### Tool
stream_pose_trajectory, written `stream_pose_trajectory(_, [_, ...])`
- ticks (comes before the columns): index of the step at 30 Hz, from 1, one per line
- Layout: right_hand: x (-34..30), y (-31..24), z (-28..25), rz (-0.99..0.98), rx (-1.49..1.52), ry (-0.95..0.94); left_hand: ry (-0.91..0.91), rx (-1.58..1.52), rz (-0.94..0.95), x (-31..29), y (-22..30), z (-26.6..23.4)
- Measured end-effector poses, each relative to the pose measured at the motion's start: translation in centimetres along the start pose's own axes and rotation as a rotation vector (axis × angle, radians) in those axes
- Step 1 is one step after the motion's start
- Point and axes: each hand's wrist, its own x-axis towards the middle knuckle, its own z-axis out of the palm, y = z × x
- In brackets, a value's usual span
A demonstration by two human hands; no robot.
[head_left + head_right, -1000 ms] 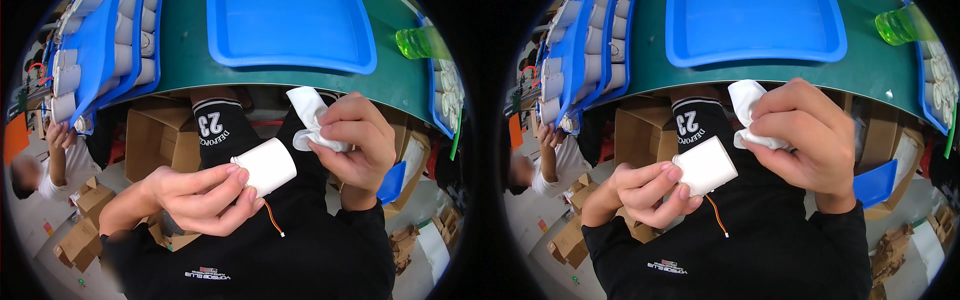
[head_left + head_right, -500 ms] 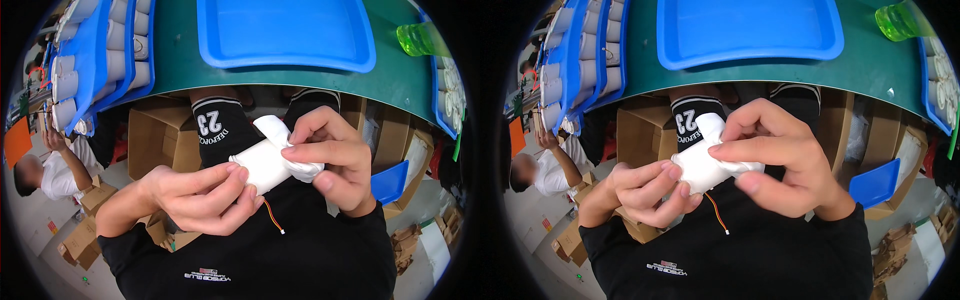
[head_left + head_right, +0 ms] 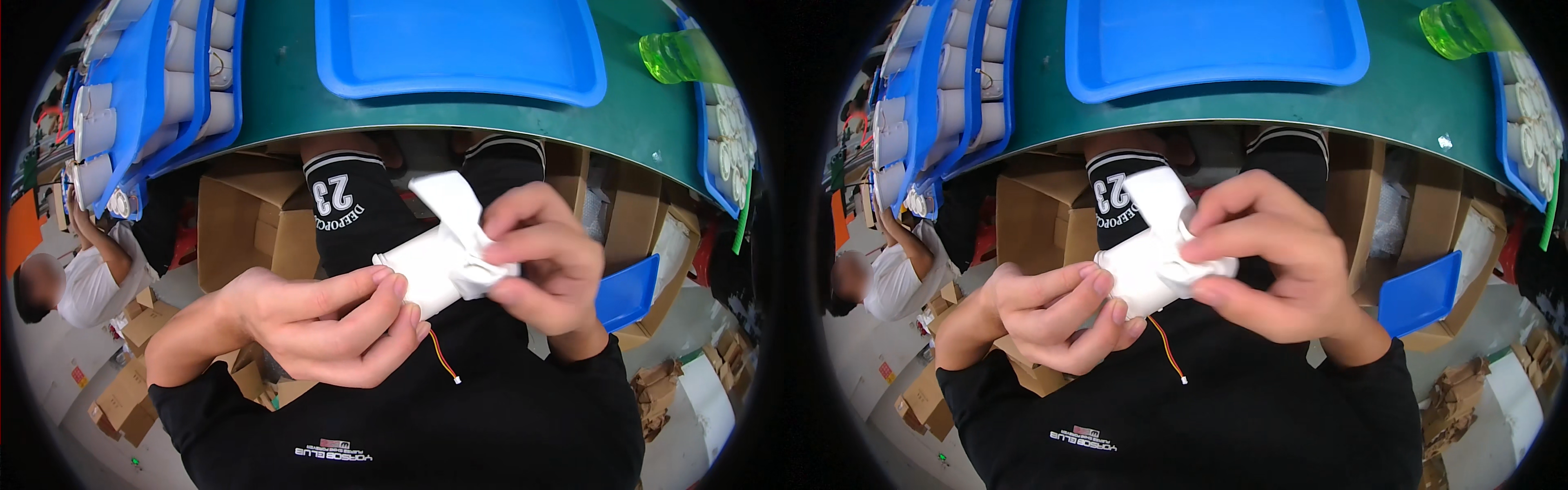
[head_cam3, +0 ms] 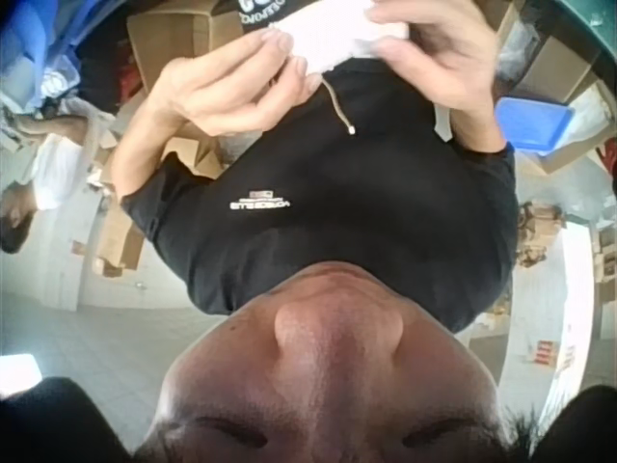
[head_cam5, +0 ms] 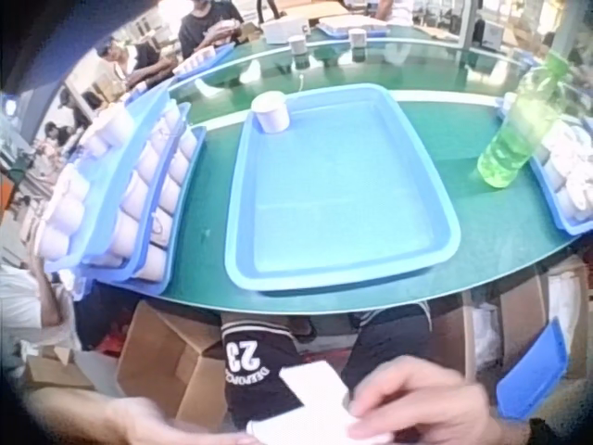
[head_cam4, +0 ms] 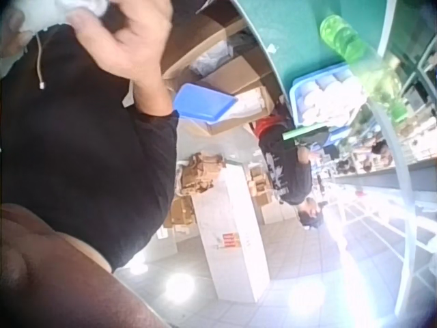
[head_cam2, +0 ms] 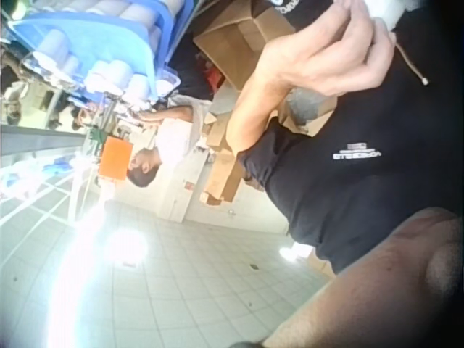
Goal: Cleaning white cylindrical electronic components with a cloth and liquid cleaning solution at an assembly line station.
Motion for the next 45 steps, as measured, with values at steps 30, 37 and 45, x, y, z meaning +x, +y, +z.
stream_pose_trajectory(30, [-0.2, 0.8, 2.0, 0.554, 0.238, -0.047, -0.148, 0.056, 0.116, -1.4, 0.4, 0.7])
stream_pose_trajectory(37, [-0.2, 0.6, 2.1, 0.532, 0.228, -0.021, -0.127, 0.024, 0.090, -1.4, 0.4, 0.7])
stream_pose_trajectory(45, [-0.1, 0.9, 2.2, 0.533, 0.192, -0.034, -0.127, 0.016, 0.074, -1.5, 0.7, 0.8])
